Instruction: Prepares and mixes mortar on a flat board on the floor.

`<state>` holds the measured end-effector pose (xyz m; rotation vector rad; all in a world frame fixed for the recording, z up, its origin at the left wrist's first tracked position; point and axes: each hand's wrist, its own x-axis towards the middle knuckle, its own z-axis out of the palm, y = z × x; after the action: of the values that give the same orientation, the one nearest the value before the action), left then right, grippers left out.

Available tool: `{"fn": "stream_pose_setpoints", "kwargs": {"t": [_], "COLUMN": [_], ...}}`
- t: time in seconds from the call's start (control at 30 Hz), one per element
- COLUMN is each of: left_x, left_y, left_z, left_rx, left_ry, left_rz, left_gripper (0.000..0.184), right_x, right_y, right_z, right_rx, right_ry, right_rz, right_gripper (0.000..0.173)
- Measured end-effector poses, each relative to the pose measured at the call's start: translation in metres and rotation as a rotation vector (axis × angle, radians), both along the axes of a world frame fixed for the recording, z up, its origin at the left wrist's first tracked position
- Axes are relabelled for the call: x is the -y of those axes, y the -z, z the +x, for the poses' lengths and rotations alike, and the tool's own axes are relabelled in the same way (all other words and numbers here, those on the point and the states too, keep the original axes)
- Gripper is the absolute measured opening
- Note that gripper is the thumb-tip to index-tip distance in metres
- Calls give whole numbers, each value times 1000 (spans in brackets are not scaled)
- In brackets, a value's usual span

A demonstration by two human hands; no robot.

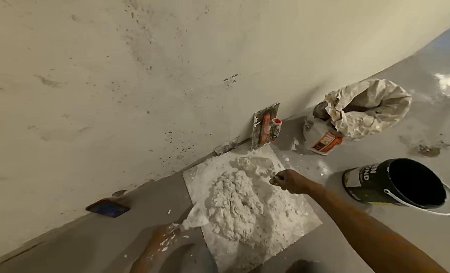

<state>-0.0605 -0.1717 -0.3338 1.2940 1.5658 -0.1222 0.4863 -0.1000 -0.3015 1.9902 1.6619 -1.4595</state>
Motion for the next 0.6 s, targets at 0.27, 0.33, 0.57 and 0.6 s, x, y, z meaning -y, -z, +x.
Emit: {"fn": "stream_pose_setpoints", "kwargs": {"t": [0.27, 0.33, 0.57, 0.6], "left_x": [-55, -65, -37, -25], "left_y": [0, -18, -119, -128], "left_z": [80, 100, 172, 185], "left_rx": [-37, -71, -243, -268], "left_ry": [94, 127, 313, 329], "left_rz": [-8, -7, 28, 26], "left_gripper": [47, 48, 51, 51], "right_x": [-28, -12, 115, 138], "right_y": [23, 2, -104, -94], "right_z": [-35, -53, -109, -117], "right_rx": [24, 38, 302, 328], "right_ry": [-259, -442, -224, -164], "right_rz": [-276, -209, -78, -93], "right_gripper": [32, 31, 38, 37]}}
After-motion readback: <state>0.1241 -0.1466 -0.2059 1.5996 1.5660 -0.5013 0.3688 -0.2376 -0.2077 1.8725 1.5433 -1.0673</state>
